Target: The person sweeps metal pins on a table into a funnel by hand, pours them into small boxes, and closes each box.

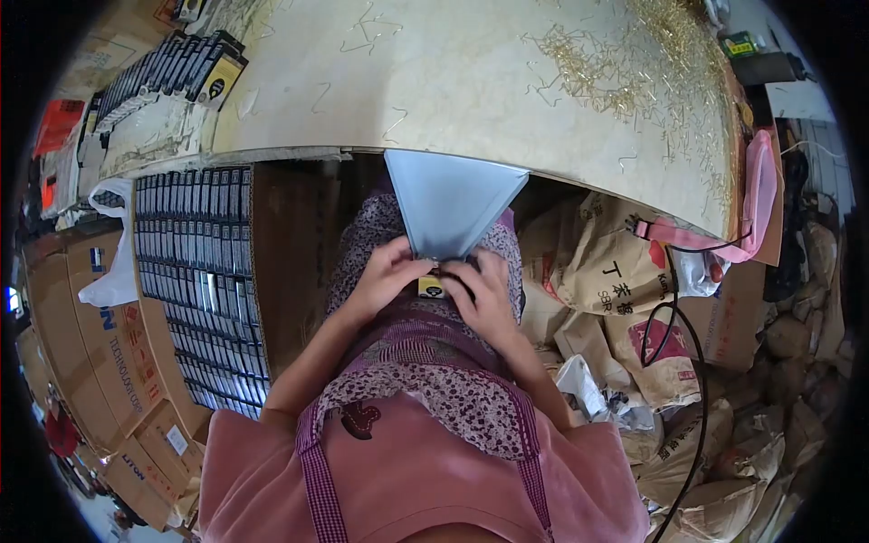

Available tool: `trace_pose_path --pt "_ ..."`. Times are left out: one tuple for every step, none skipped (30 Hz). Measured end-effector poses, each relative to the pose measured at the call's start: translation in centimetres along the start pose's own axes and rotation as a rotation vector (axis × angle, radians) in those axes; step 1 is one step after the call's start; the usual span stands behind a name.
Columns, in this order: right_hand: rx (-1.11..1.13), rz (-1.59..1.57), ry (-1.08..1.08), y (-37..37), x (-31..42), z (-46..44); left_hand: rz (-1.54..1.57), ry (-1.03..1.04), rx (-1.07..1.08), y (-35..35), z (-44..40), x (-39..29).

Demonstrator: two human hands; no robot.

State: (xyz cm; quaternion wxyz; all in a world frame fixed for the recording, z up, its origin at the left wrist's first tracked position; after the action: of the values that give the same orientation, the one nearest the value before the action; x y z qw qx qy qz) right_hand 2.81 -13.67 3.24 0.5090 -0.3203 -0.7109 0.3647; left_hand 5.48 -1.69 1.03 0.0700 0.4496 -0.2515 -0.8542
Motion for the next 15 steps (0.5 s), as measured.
trace_pose_path --pt "0.000 -0.001 -0.001 0.1 0.1 0.0 0.000 0.001 -0.001 -0.1 0.0 0.1" --pt "0.030 -0.034 0.047 0.3 0.0 0.0 0.004 0.030 0.053 -0.1 0.1 0.1" --pt "0.062 -0.068 0.098 0.4 -0.1 0.1 0.008 0.058 0.107 -0.1 0.2 0.2" --pt "0.093 -0.103 0.145 0.6 -0.2 0.1 0.012 0.088 0.159 -0.2 0.2 0.3" --pt "0.121 -0.136 0.188 0.8 -0.4 0.1 0.015 0.123 0.213 -0.1 0.2 0.4" --pt "0.122 -0.137 0.189 0.8 -0.4 0.1 0.016 0.122 0.212 -0.4 0.2 0.7" --pt "0.191 -0.148 0.199 1.2 -0.5 0.2 0.018 0.111 0.223 -0.5 0.0 1.1" --pt "0.259 -0.160 0.208 1.5 -0.6 0.2 0.019 0.102 0.235 -0.7 -0.1 1.5" --pt "0.326 -0.172 0.214 1.9 -0.8 0.3 0.019 0.096 0.245 -1.0 -0.3 1.8" --pt "0.394 -0.184 0.220 2.3 -0.9 0.4 0.019 0.088 0.254 -1.1 -0.3 1.9" --pt "0.395 -0.184 0.219 2.3 -1.1 0.5 0.019 0.089 0.253 -1.2 -0.3 2.0" --pt "0.371 -0.193 0.181 2.1 -1.2 0.6 -0.067 0.087 0.277 -1.1 -0.2 2.1" --pt "0.346 -0.202 0.144 1.9 -1.3 0.7 -0.152 0.086 0.301 -1.1 -0.1 2.2" --pt "0.323 -0.211 0.108 1.7 -1.4 0.9 -0.238 0.083 0.325 -1.0 0.1 2.3" --pt "0.298 -0.220 0.071 1.5 -1.2 1.0 -0.325 0.081 0.348 -0.9 0.2 2.5"
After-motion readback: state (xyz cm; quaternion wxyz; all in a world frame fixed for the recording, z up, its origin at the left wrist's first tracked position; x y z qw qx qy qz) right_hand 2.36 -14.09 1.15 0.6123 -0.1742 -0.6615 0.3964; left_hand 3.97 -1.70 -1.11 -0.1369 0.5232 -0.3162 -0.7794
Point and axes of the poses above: each hand's wrist, its own z-axis away from the middle knuckle, its own y-axis out of the palm, x = y × z, the point moved 5 cm from there along -z, towards the middle knuckle, and after that the axes turned 13 degrees about z, right-handed, at the moved point
